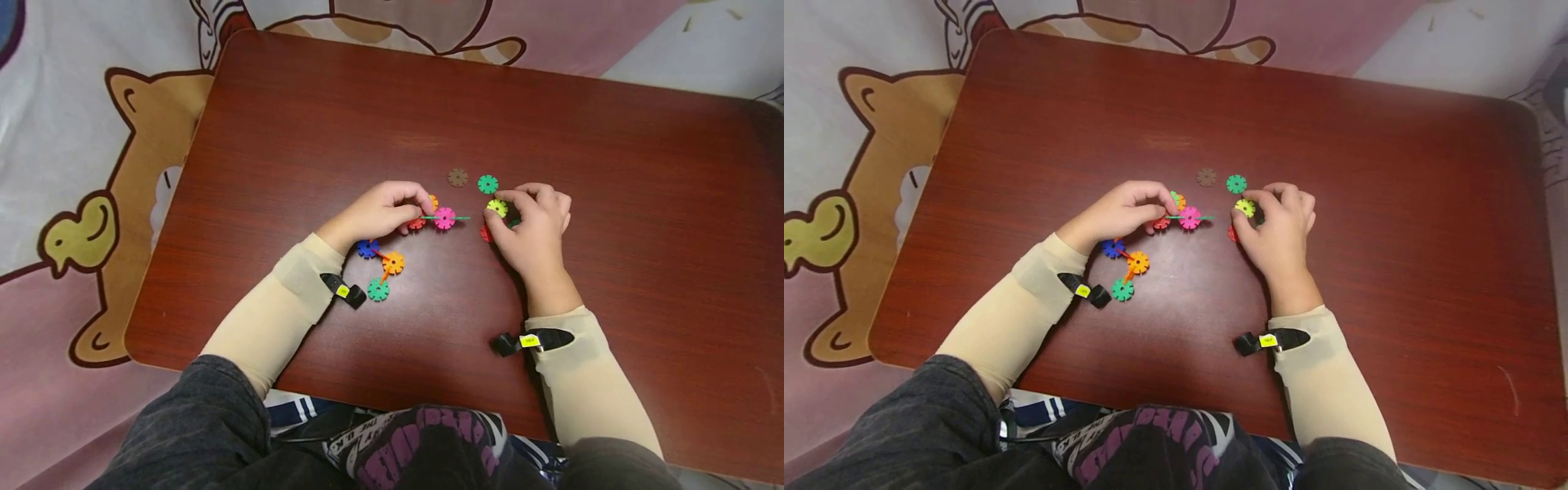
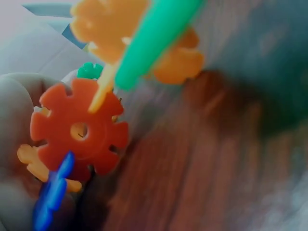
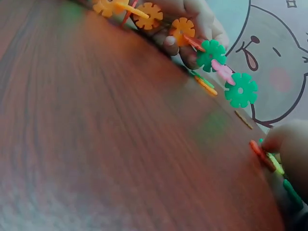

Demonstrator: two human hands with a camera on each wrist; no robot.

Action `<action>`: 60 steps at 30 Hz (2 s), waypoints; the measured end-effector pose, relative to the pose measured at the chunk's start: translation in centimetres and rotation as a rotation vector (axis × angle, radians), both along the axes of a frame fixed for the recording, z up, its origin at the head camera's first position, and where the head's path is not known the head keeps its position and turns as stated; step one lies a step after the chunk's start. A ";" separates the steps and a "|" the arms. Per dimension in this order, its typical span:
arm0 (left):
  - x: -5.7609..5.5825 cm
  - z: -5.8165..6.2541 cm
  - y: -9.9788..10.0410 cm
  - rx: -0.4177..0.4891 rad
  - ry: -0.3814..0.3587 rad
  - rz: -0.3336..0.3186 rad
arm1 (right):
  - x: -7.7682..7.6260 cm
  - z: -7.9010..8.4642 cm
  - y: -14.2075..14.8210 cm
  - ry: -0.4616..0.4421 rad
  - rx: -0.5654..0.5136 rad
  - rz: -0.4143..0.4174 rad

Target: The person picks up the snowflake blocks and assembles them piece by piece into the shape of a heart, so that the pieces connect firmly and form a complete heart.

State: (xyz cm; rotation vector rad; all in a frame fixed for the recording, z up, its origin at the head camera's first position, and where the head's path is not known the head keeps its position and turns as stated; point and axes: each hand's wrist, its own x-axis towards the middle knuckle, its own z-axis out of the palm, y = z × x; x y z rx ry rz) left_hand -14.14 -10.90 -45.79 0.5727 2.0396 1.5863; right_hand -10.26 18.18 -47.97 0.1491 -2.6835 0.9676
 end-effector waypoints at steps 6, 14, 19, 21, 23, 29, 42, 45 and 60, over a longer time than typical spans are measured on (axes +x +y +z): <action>0.3 0.0 -0.3 -0.053 0.188 -0.008 | 0.0 0.0 -0.2 -0.056 -0.024 -0.021; 0.3 0.3 -1.5 -0.021 0.302 0.085 | 0.1 0.5 -0.4 -0.139 -0.021 -0.107; 1.7 2.3 -2.7 0.021 0.355 0.281 | -0.1 1.2 -0.1 -0.224 -0.024 -0.112; 3.7 3.5 -3.1 0.062 0.385 0.255 | -0.4 1.2 -0.1 -0.240 -0.034 -0.114; 6.8 4.5 -3.2 0.152 0.381 0.096 | -0.7 1.1 -0.1 -0.233 -0.041 -0.116; 17.0 3.5 -1.5 0.334 0.064 -0.698 | -1.7 0.3 -0.3 -0.166 -0.047 -0.117; 23.1 -7.7 -3.2 0.098 -0.353 -0.752 | -4.3 -0.9 0.1 -0.153 -0.024 -0.105; 23.0 -9.3 -3.4 -0.030 -0.326 -0.657 | -4.6 -1.1 0.6 -0.148 -0.029 -0.110; 13.7 1.8 -5.4 -0.140 -0.188 -0.398 | -4.6 -0.3 4.4 -0.172 -0.019 -0.188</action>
